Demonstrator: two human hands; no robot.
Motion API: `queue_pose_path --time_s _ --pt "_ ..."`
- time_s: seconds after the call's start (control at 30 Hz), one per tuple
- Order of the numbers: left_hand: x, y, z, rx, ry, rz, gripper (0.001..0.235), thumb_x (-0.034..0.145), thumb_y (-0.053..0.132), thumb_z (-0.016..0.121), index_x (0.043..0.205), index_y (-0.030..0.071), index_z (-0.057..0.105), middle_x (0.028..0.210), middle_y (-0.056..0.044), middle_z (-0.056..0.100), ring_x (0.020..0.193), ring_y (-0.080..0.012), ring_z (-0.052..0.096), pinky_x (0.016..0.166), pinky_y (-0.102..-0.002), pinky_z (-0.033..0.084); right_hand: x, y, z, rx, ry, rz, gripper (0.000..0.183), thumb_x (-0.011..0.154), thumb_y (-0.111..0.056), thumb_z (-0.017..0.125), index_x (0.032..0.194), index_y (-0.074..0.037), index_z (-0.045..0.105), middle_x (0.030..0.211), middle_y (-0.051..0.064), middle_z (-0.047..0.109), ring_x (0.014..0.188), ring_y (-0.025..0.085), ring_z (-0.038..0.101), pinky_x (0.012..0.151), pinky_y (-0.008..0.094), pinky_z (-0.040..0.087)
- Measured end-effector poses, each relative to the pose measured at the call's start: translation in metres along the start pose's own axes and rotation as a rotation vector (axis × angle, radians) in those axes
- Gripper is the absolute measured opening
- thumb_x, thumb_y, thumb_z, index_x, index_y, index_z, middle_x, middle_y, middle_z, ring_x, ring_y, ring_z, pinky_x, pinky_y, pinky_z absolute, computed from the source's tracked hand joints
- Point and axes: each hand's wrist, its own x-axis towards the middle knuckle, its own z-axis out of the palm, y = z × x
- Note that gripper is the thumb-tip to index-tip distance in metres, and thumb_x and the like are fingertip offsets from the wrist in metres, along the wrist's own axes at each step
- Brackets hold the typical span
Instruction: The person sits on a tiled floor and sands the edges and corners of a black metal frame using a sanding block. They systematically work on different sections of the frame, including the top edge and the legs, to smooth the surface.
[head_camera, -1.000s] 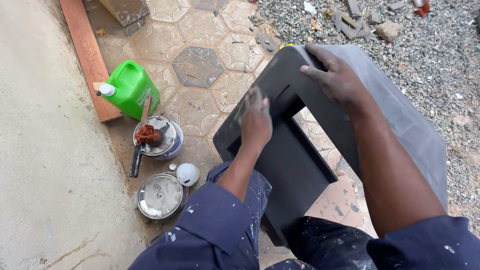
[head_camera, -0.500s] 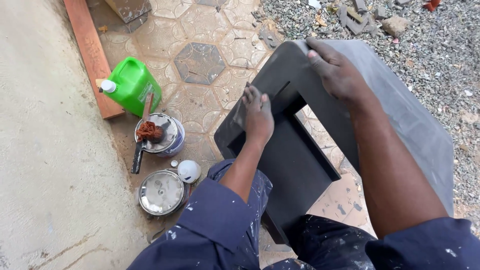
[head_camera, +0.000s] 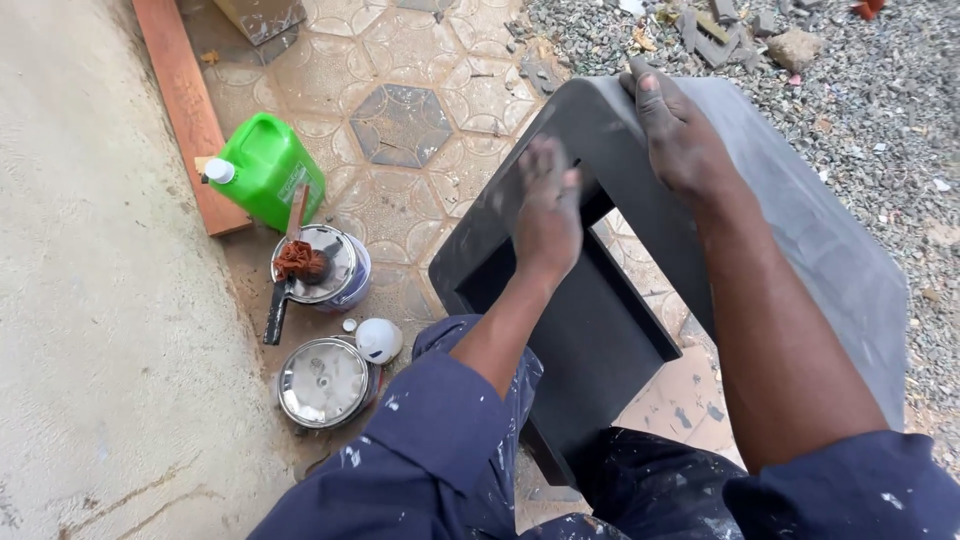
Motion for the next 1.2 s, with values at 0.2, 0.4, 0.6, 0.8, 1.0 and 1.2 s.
queue_pose_path --time_s 0.2,0.4,0.6,0.8,1.0,1.2 --pt "0.007 0.032 -0.002 0.174 0.05 0.183 0.052 0.108 0.028 0.035 0.158 0.014 0.038 0.168 -0.005 0.035 0.158 -0.0306 0.028 0.127 -0.042 0.027 0.004 0.014 -0.002 0.156 -0.002 0.037 0.066 0.107 -0.046 0.031 0.154 0.001 0.035 0.152 0.022 0.051 0.141 0.03 0.05 0.116 0.036 0.036" --pt "-0.005 -0.014 -0.009 0.188 0.139 -0.075 0.054 0.108 0.029 0.034 0.15 -0.004 0.043 0.158 -0.028 0.04 0.148 -0.0383 0.036 0.118 -0.046 0.031 -0.003 -0.008 0.001 -0.087 0.03 0.065 0.066 0.107 -0.049 0.029 0.153 -0.004 0.041 0.147 0.012 0.059 0.138 0.027 0.052 0.113 0.037 0.036" --pt "0.029 0.051 0.0 0.381 0.162 0.219 0.052 0.109 0.036 0.035 0.152 0.01 0.046 0.157 -0.007 0.052 0.147 -0.0251 0.046 0.115 -0.045 0.039 0.0 0.004 -0.006 -0.012 0.033 0.046 0.066 0.108 -0.048 0.028 0.154 -0.002 0.037 0.15 0.017 0.055 0.139 0.028 0.051 0.114 0.036 0.036" --pt "0.004 -0.047 -0.028 0.329 0.07 -0.178 0.057 0.107 0.033 0.032 0.152 -0.001 0.041 0.154 -0.018 0.049 0.137 -0.0367 0.048 0.113 -0.046 0.036 0.0 -0.007 0.005 -0.098 0.026 0.04 0.065 0.108 -0.047 0.03 0.153 -0.001 0.04 0.148 0.013 0.058 0.14 0.027 0.05 0.114 0.036 0.034" --pt "0.034 0.048 0.015 0.178 0.085 0.231 0.059 0.108 0.035 0.036 0.158 0.003 0.034 0.169 -0.017 0.028 0.161 -0.0334 0.016 0.128 -0.042 0.022 0.003 0.003 0.001 0.043 0.008 0.002 0.062 0.109 -0.042 0.032 0.153 0.002 0.038 0.151 0.021 0.052 0.14 0.029 0.05 0.114 0.036 0.037" --pt "0.002 -0.033 -0.011 0.154 0.12 -0.068 0.08 0.102 0.05 0.045 0.16 0.0 0.021 0.168 -0.023 0.02 0.156 -0.0389 0.016 0.125 -0.047 0.015 0.0 -0.008 -0.001 0.023 -0.033 0.065 0.071 0.105 -0.051 0.028 0.154 -0.001 0.035 0.154 0.021 0.05 0.143 0.032 0.046 0.116 0.041 0.034"
